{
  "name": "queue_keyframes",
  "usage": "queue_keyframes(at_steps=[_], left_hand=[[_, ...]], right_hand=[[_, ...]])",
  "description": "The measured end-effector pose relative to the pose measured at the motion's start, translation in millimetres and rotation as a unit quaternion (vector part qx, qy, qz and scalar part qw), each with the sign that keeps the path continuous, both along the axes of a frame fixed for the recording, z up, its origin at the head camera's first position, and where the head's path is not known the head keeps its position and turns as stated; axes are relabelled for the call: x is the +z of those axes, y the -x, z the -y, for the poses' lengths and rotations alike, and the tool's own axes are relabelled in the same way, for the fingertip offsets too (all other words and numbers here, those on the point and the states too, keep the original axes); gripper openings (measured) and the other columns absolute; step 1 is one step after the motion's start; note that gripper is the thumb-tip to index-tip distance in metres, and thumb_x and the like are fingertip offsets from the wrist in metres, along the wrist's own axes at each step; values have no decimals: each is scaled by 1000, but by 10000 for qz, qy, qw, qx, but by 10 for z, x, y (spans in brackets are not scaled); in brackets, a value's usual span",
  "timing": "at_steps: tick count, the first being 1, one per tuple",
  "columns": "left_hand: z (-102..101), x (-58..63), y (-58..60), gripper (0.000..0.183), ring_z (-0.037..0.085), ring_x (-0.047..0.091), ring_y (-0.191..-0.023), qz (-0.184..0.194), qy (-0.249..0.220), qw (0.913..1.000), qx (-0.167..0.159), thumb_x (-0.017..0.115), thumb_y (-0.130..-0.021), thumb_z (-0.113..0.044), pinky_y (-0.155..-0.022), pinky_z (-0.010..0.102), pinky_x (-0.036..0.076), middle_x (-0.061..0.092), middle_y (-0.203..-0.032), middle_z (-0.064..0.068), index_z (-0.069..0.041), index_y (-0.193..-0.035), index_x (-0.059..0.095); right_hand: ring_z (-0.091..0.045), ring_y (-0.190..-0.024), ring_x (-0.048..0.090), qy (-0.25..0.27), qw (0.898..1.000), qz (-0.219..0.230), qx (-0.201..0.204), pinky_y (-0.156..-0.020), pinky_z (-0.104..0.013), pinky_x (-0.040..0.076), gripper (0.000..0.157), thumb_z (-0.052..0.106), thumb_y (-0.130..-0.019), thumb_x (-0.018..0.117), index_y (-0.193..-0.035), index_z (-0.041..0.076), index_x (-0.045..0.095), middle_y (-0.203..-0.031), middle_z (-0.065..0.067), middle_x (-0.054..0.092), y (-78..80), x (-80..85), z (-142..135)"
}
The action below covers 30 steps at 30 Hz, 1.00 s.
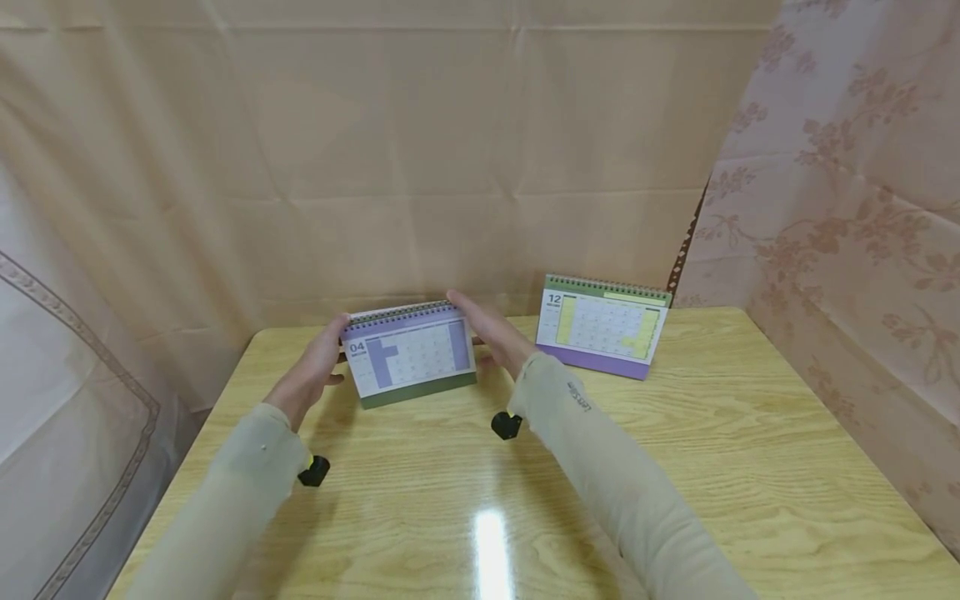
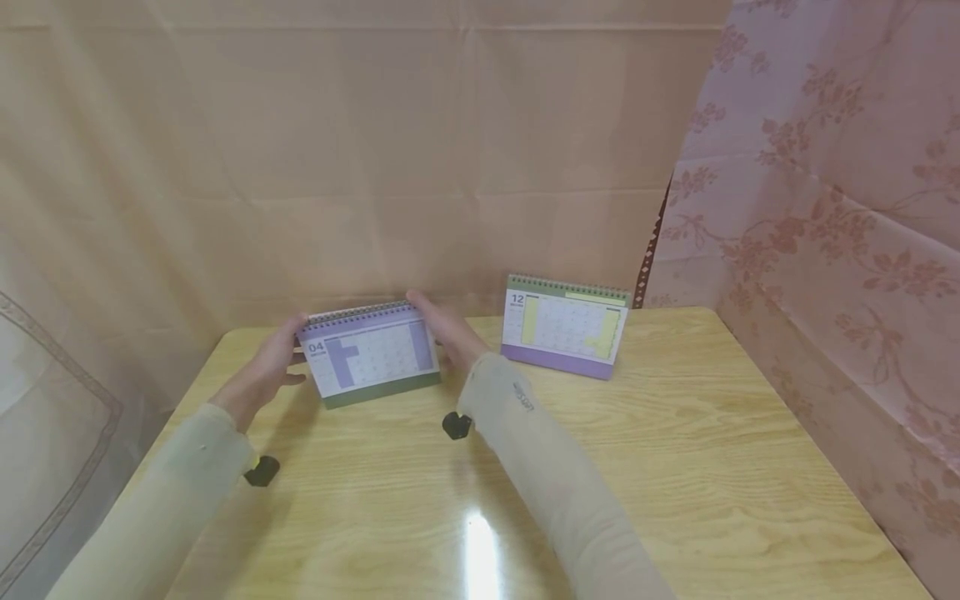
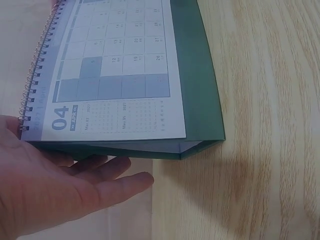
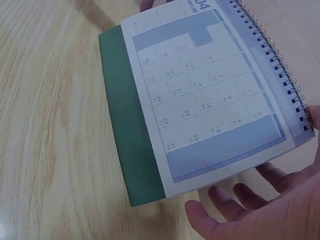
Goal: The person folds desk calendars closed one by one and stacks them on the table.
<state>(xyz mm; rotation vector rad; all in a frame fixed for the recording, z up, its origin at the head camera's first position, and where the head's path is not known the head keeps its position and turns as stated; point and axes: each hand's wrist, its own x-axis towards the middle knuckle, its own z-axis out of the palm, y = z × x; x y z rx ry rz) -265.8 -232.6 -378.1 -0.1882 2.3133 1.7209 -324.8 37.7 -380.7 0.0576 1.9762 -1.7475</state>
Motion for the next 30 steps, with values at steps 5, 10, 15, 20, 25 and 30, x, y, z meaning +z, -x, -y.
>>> queue_keyframes(at_steps=[5,10,15,20,25,30], left_hand=[[-5,6,2,68,47,22,-147,-113,64,9999,-52,11,-107,-55,-112,70,18,31,-155,24,-18,-164,13],[0,5,1,60,50,19,-147,-215,69,9996,-141,12,-108,-52,-111,73,17,28,-158,23,-37,-162,-8],[23,9,15,57,50,24,-144,-239,-95,9996,-141,16,-109,-50,-110,74,19,31,-155,22,-43,-161,-4],[52,36,35,55,49,27,-143,-291,-170,9993,-171,21,-110,-47,-109,74,20,34,-154,20,-48,-160,-1],[54,91,34,56,45,27,-146,-322,-285,9990,147,31,-111,-43,-112,69,22,38,-155,17,-42,-162,9],[36,145,32,57,40,35,-143,-328,-492,9963,631,43,-109,-36,-113,62,27,40,-156,16,-36,-162,21]], right_hand=[[-38,-144,31,137,9999,4,-99,-110,-71,26,64,65,-96,53,-144,22,52,-149,-5,44,18,33,23],[-34,-142,36,125,9996,-7,-255,-112,-67,27,65,61,-97,57,-146,18,50,-144,-5,49,25,58,29],[-31,-137,41,85,9991,-120,-398,-112,-60,33,61,55,-98,59,-146,17,47,-141,-5,51,18,96,36],[-29,-134,42,96,9980,-237,-582,-111,-60,33,48,48,-99,62,-137,20,53,-136,-3,55,28,125,55],[-28,-132,43,131,9972,-198,-705,-111,-62,31,45,45,-98,65,-135,22,55,-133,-2,58,68,134,70],[-25,-128,46,49,9969,-244,-740,-110,-62,32,41,43,-98,66,-133,23,56,-130,0,60,100,136,76]])
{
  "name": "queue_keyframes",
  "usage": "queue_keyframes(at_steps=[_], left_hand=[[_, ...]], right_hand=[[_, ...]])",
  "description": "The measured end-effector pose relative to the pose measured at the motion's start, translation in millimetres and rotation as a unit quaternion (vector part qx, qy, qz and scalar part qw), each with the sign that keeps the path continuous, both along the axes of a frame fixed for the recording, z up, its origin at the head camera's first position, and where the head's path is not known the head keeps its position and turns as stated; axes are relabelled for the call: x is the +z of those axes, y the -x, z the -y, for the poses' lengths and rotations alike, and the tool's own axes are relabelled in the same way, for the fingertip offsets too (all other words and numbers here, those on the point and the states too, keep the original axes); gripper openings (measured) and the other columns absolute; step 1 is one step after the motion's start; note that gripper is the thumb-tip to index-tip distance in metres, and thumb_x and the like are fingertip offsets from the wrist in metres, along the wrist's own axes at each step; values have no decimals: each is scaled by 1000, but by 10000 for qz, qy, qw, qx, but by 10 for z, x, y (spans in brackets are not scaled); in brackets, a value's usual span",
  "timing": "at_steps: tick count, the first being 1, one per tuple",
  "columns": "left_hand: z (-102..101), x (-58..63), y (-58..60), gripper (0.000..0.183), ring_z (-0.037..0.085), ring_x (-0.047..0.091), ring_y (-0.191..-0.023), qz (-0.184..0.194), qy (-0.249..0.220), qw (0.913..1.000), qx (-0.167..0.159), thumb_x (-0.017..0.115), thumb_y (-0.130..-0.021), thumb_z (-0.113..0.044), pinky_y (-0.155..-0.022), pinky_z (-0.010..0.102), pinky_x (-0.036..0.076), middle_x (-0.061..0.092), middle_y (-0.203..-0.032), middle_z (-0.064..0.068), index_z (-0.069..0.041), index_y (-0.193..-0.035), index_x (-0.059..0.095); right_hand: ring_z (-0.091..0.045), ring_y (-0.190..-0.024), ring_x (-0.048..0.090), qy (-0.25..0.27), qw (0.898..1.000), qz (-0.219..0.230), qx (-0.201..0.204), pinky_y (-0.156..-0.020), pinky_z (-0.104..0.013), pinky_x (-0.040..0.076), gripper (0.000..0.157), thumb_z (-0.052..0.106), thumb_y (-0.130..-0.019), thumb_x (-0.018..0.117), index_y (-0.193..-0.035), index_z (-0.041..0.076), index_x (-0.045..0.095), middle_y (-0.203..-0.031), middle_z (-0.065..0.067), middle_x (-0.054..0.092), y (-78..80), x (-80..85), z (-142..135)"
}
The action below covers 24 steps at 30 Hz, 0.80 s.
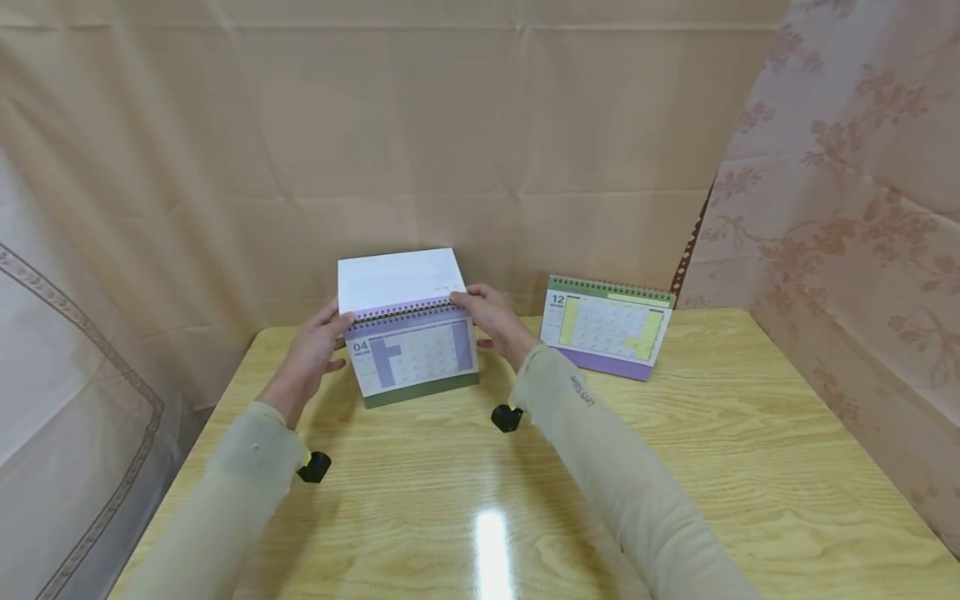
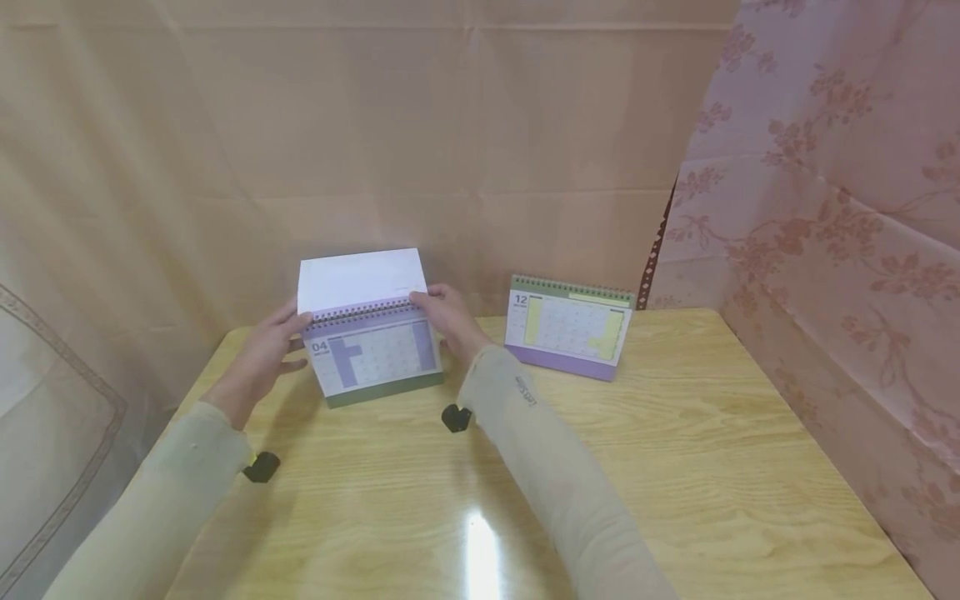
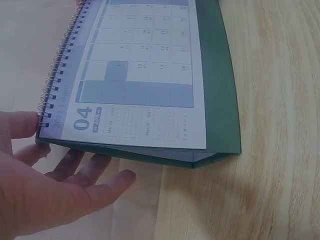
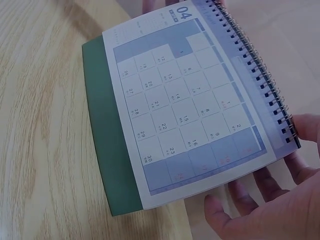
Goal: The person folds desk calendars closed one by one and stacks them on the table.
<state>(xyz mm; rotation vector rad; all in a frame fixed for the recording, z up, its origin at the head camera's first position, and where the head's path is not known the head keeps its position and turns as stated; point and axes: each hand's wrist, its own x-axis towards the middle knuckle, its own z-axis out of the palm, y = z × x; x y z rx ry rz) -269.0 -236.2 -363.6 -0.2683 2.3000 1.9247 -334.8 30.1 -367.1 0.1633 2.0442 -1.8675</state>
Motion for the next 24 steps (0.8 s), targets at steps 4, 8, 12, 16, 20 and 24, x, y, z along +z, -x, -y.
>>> queue_keyframes(at_steps=[4,8,12,16,20,24], left_hand=[[-6,24,-6,57,37,41,-140,-60,-105,9996,270,50,-108,-33,-113,57,31,41,-156,15,-32,-161,28],[-9,28,-4,58,34,45,-138,-114,-127,9990,423,54,-106,-31,-113,53,35,43,-155,15,-28,-160,33],[-11,16,6,54,31,50,-133,-138,-148,9985,508,56,-106,-30,-110,49,40,46,-151,17,-20,-157,41],[-14,6,11,46,29,52,-129,-151,-108,9983,546,56,-106,-30,-107,45,44,50,-147,15,-12,-147,48],[-9,4,5,38,29,53,-128,-176,-65,9981,580,56,-106,-30,-106,45,45,52,-142,14,-11,-139,51],[-19,8,-3,38,30,53,-128,-211,-35,9982,566,55,-106,-29,-106,45,45,53,-141,14,-9,-139,51]], right_hand=[[-23,-127,47,-67,9999,-136,-41,-109,-61,34,39,42,-98,67,-130,21,59,-128,0,60,2,-5,11],[-23,-125,48,-58,9996,-257,-108,-109,-60,35,36,40,-98,67,-127,20,61,-126,-1,61,-4,-5,19],[-23,-123,49,-47,9993,-334,-147,-109,-60,35,33,40,-98,68,-124,20,62,-122,0,63,-19,-11,8],[-23,-120,51,-118,9983,-552,-122,-106,-59,37,30,39,-99,67,-120,19,63,-121,0,63,-28,-16,8],[-24,-119,52,-144,9972,-728,-111,-106,-60,38,30,37,-100,67,-120,16,63,-125,-1,60,-29,-11,21],[-25,-121,52,-104,9968,-785,-113,-106,-60,38,30,36,-100,66,-120,15,62,-128,-3,60,-38,-11,18]])
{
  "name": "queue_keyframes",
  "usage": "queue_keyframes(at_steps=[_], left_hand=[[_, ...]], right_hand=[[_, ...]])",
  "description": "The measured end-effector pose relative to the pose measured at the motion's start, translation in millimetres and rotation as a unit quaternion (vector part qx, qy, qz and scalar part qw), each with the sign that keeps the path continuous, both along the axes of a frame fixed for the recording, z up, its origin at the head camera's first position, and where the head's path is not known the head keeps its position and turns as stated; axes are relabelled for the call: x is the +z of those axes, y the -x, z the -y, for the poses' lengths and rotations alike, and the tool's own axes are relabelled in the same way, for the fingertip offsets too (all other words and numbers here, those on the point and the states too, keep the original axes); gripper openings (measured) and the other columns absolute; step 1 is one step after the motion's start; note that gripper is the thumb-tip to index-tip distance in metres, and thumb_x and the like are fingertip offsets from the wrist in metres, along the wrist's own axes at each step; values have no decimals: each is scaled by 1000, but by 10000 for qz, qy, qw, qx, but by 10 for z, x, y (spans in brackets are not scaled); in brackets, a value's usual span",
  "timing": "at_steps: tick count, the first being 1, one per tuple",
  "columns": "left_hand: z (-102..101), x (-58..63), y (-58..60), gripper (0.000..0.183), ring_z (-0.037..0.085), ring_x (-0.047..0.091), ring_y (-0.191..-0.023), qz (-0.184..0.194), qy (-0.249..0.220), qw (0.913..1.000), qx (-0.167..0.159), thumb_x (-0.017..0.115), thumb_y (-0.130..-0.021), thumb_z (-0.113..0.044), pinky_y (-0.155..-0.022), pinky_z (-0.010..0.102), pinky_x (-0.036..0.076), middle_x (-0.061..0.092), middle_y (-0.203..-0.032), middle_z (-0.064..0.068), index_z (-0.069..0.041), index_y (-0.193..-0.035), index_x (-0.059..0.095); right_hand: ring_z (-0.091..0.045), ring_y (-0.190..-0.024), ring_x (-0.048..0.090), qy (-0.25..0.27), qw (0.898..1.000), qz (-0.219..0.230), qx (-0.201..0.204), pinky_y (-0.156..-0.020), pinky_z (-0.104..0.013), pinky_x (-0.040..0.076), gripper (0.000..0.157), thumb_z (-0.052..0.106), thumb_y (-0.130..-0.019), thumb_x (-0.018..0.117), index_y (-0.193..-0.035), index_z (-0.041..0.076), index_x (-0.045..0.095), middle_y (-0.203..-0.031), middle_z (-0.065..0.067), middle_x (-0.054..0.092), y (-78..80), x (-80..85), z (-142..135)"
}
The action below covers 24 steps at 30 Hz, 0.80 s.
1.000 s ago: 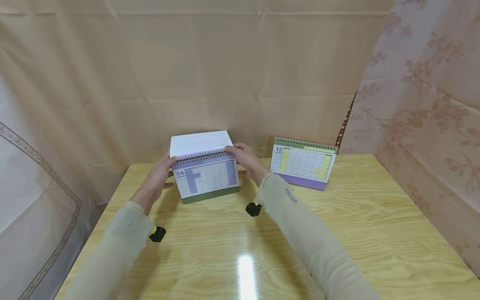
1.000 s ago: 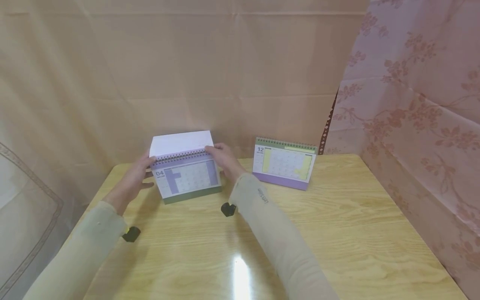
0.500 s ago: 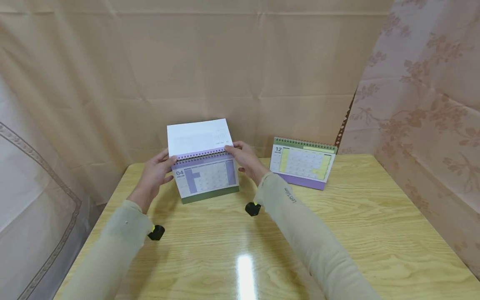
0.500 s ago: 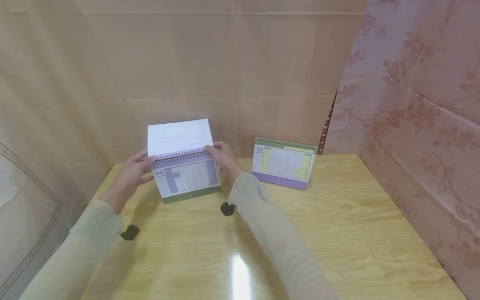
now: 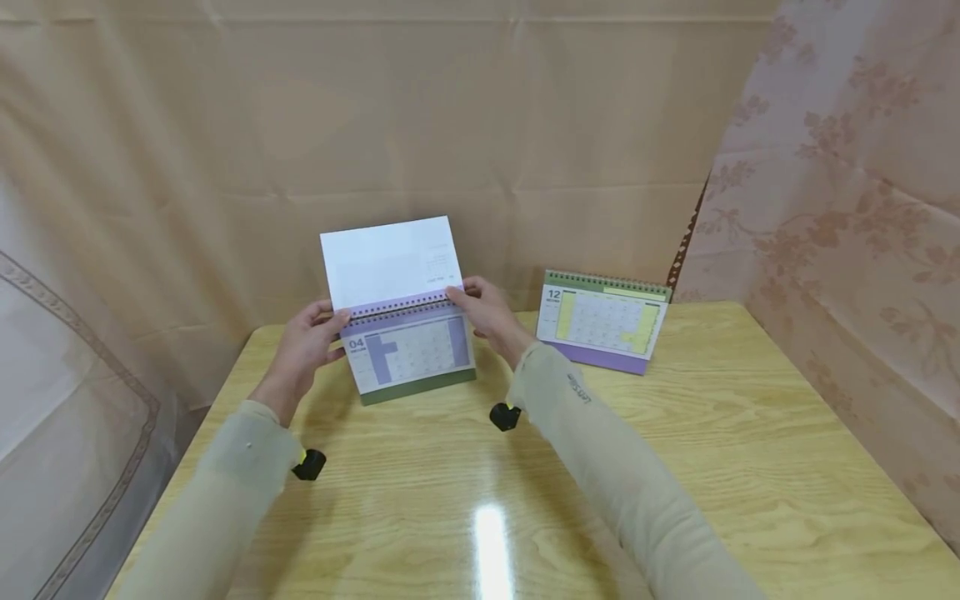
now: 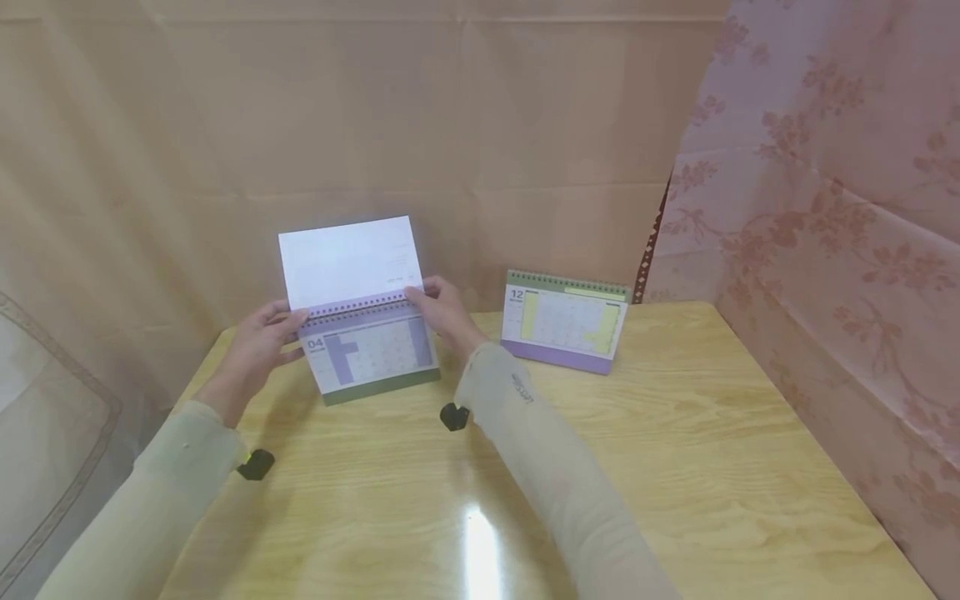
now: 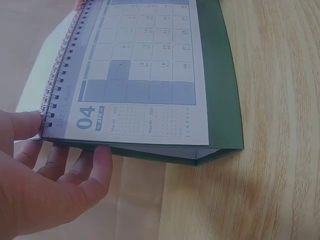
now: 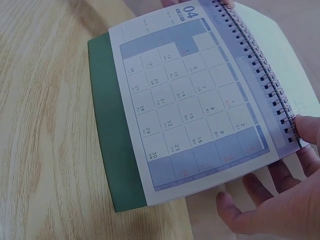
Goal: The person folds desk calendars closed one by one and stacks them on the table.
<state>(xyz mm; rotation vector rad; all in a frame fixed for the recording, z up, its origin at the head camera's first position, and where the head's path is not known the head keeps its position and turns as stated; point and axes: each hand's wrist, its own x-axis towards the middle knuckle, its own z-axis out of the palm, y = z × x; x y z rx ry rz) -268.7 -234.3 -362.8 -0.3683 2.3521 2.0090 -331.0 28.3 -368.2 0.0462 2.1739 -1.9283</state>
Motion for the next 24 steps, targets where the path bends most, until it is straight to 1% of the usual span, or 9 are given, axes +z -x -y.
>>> queue_keyframes(at_steps=[9,16,18,21,24], left_hand=[[-31,-11,-10,39,30,54,-124,-164,142,9998,32,53,-107,-25,-105,45,46,53,-135,14,-5,-141,48],[-43,-2,-21,37,27,56,-117,-285,303,9991,20,52,-107,-25,-104,45,47,53,-130,15,-1,-135,49],[-46,-5,-25,36,27,56,-116,-323,342,9989,27,52,-107,-25,-104,45,48,53,-130,15,-1,-135,49],[-47,-15,-28,36,27,57,-115,-380,433,9983,46,52,-108,-25,-103,44,49,53,-131,15,-1,-135,49],[-42,-30,-31,37,26,58,-114,-450,501,9977,52,51,-108,-25,-102,43,49,54,-132,16,-2,-137,49]], right_hand=[[-27,-121,54,95,9996,-246,106,-105,-62,39,27,34,-101,65,-118,13,62,-128,-6,61,-6,-28,-21],[-25,-117,55,139,9994,-290,118,-103,-61,39,25,33,-100,67,-116,14,63,-126,-5,63,0,-57,-36],[-23,-113,55,167,9993,-312,124,-102,-58,41,24,32,-100,67,-115,13,64,-125,-5,64,-2,-62,-41],[-21,-106,55,141,9989,-428,129,-93,-45,43,24,31,-100,67,-114,13,64,-120,-5,65,-6,-71,-47],[-20,-101,55,103,9981,-583,147,-86,-35,40,23,30,-100,67,-113,12,65,-115,-6,66,-14,-75,-50]])
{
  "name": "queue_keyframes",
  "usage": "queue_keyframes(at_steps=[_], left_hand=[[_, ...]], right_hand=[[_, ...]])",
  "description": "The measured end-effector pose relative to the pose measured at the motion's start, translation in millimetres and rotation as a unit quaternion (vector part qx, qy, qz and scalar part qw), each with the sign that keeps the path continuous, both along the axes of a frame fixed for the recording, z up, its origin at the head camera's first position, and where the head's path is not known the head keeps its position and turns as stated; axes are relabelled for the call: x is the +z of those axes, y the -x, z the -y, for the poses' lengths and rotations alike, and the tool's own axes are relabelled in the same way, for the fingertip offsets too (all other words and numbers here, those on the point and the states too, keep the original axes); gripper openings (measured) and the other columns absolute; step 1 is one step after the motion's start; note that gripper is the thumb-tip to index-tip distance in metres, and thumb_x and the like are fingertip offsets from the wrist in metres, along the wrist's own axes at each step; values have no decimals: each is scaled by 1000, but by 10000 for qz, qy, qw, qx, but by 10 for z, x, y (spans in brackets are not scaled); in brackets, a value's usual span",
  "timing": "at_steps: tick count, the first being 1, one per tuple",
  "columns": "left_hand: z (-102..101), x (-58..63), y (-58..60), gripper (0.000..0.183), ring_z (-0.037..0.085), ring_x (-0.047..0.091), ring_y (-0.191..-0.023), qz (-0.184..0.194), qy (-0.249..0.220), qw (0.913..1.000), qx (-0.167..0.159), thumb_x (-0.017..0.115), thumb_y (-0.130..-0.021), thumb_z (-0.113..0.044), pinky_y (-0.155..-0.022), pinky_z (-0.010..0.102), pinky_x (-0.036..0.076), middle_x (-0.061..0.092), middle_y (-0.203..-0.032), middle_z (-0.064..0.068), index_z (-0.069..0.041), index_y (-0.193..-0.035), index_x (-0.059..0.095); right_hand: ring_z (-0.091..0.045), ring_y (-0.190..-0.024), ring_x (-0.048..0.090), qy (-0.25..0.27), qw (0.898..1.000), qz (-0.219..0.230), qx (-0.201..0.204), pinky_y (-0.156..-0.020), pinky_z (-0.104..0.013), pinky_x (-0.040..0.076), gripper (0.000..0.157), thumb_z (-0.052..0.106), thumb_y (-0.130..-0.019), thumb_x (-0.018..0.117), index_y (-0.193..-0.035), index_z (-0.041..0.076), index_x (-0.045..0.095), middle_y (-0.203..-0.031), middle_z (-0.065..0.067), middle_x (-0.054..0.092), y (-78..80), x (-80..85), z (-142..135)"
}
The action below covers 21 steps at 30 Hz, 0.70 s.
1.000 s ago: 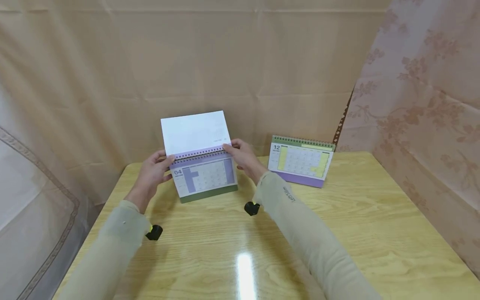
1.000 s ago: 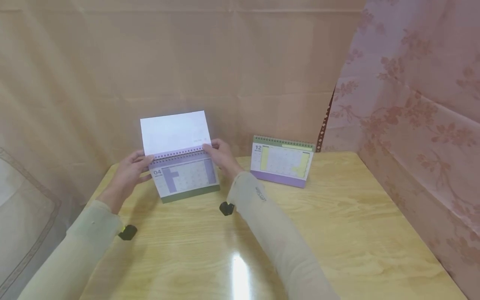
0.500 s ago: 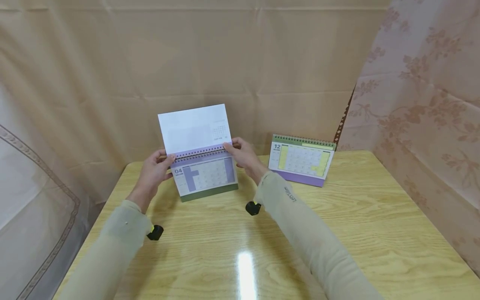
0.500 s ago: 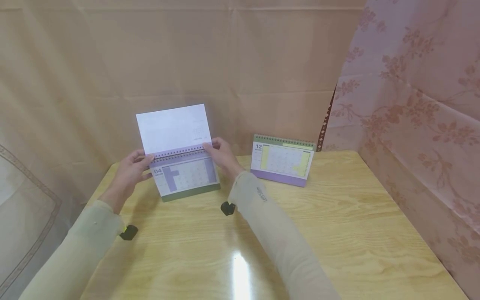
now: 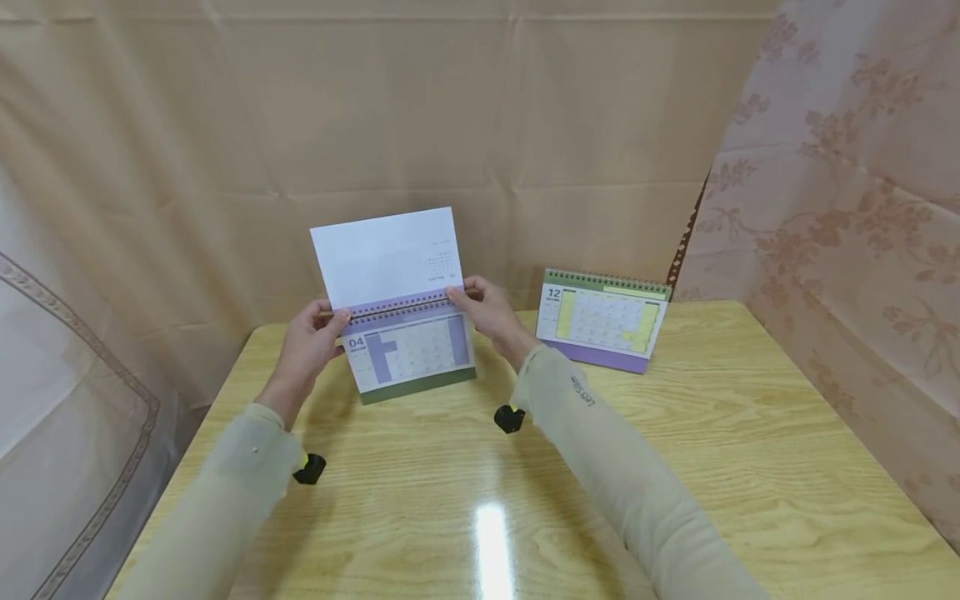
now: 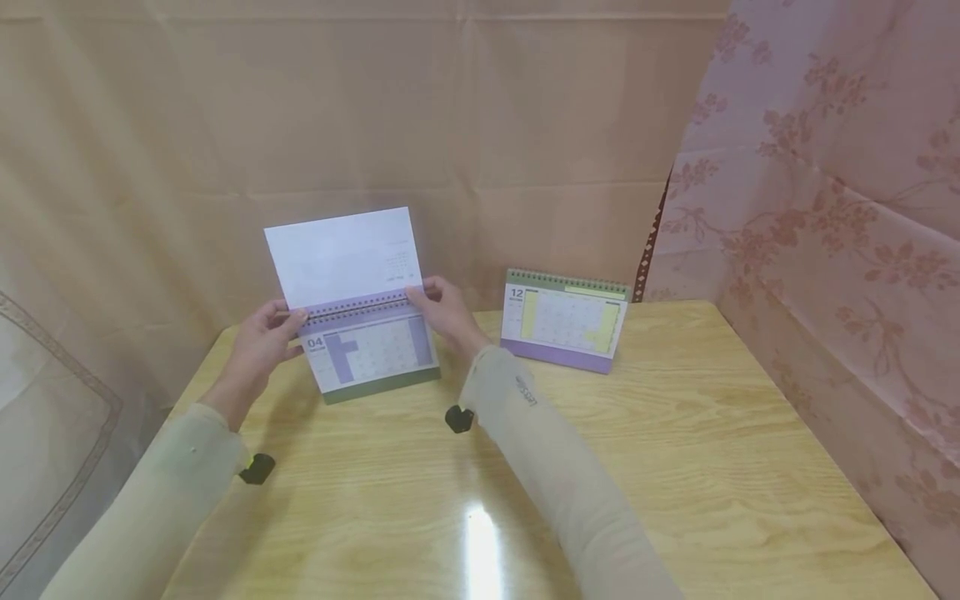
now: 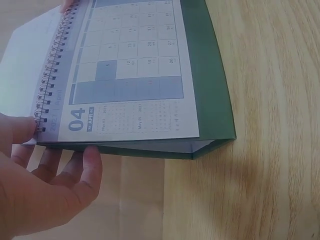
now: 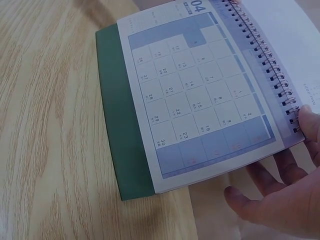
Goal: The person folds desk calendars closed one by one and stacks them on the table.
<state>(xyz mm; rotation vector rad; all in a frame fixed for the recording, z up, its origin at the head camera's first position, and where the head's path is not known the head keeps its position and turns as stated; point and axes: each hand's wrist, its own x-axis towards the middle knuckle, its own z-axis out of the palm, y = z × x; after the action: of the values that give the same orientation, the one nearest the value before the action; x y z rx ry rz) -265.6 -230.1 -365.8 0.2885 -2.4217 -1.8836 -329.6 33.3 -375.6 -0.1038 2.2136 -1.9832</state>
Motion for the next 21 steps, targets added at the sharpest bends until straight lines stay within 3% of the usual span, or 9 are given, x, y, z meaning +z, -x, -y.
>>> queue_keyframes(at_steps=[6,11,21], left_hand=[[12,-19,-6,38,28,57,-116,-146,253,9995,-94,50,-108,-29,-101,44,49,54,-132,18,-2,-135,49],[19,-50,-7,38,31,57,-118,-267,469,9984,-179,50,-108,-31,-101,46,49,55,-134,21,-1,-131,48],[71,-141,18,38,23,59,-103,-651,879,9939,-167,51,-107,-36,-78,27,54,60,-129,20,-2,-123,50]], right_hand=[[-23,-101,60,-112,9995,-303,39,-96,-39,43,20,28,-100,67,-109,10,65,-110,-8,68,13,-28,-12],[-23,-100,61,-197,9985,-496,123,-96,-40,45,19,27,-100,67,-107,9,65,-108,-7,69,30,-74,-42],[-21,-95,62,-359,9935,-1065,170,-87,-33,46,20,25,-100,67,-106,6,66,-105,-9,70,68,-136,-46]])
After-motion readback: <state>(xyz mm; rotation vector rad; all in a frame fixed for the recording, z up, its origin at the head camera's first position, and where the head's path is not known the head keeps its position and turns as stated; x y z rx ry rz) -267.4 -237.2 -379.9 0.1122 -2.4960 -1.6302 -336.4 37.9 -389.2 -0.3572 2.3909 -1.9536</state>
